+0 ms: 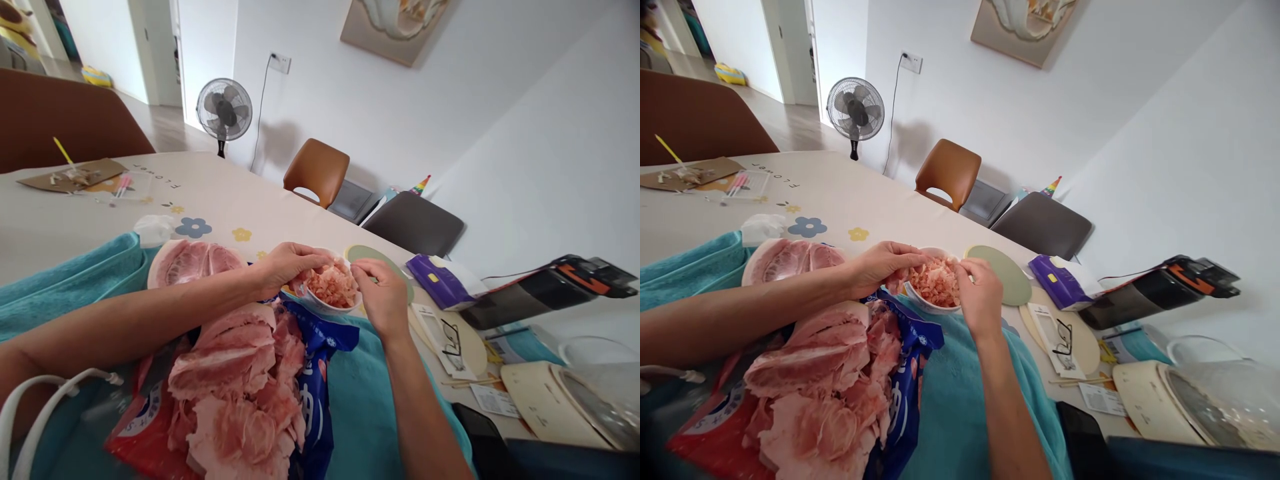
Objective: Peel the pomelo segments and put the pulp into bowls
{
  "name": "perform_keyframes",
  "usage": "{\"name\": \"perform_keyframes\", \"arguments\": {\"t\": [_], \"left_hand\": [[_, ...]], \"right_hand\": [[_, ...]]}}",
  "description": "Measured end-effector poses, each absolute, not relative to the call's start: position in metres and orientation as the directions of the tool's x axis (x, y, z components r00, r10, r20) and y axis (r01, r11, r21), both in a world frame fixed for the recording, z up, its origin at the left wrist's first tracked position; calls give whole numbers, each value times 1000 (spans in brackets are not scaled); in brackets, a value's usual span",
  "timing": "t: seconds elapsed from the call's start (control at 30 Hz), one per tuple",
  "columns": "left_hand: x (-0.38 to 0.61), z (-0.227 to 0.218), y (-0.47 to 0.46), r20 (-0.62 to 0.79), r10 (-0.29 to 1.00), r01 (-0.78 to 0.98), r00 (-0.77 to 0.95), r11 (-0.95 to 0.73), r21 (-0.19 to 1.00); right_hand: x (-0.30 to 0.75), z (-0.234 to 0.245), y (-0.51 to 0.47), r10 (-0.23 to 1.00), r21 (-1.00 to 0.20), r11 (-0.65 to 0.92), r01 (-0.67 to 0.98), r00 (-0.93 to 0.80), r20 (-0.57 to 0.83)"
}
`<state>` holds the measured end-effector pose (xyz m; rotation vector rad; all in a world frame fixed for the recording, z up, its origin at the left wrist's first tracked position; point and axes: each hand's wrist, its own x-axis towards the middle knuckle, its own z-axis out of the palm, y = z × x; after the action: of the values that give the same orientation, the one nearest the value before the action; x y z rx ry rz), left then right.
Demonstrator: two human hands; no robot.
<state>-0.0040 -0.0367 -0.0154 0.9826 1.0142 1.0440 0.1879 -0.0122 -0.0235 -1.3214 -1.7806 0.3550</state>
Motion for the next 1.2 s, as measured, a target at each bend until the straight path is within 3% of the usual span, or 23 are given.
{"name": "perform_keyframes", "arguments": {"t": [0.13, 0.23, 0.43, 0.7, 0.97, 1.2], "left_hand": [[-5, -21, -34, -197, 957, -229, 216, 245, 942], [-5, -26, -32, -172, 951, -227, 257, 232, 946], [-2, -25, -34, -197, 943, -146, 269, 242, 959], [-5, -19, -37, -150, 925, -216, 348, 235, 948], [-7, -25, -37, -101, 920, -201, 380, 188, 961], [-6, -22, -38, -105, 913, -198, 393, 196, 960]], "right_hand": [[176, -18, -24, 919, -799, 382, 465, -101, 381], [167, -19, -30, 892, -790, 451, 415, -217, 395], [162, -27, -31, 811, -655, 564, 503, -189, 553], [180, -29, -17, 908, -752, 361, 551, -24, 419], [188, -33, -6, 910, -609, 375, 699, -153, 384], [178, -24, -21, 817, -630, 494, 600, -72, 572]]}}
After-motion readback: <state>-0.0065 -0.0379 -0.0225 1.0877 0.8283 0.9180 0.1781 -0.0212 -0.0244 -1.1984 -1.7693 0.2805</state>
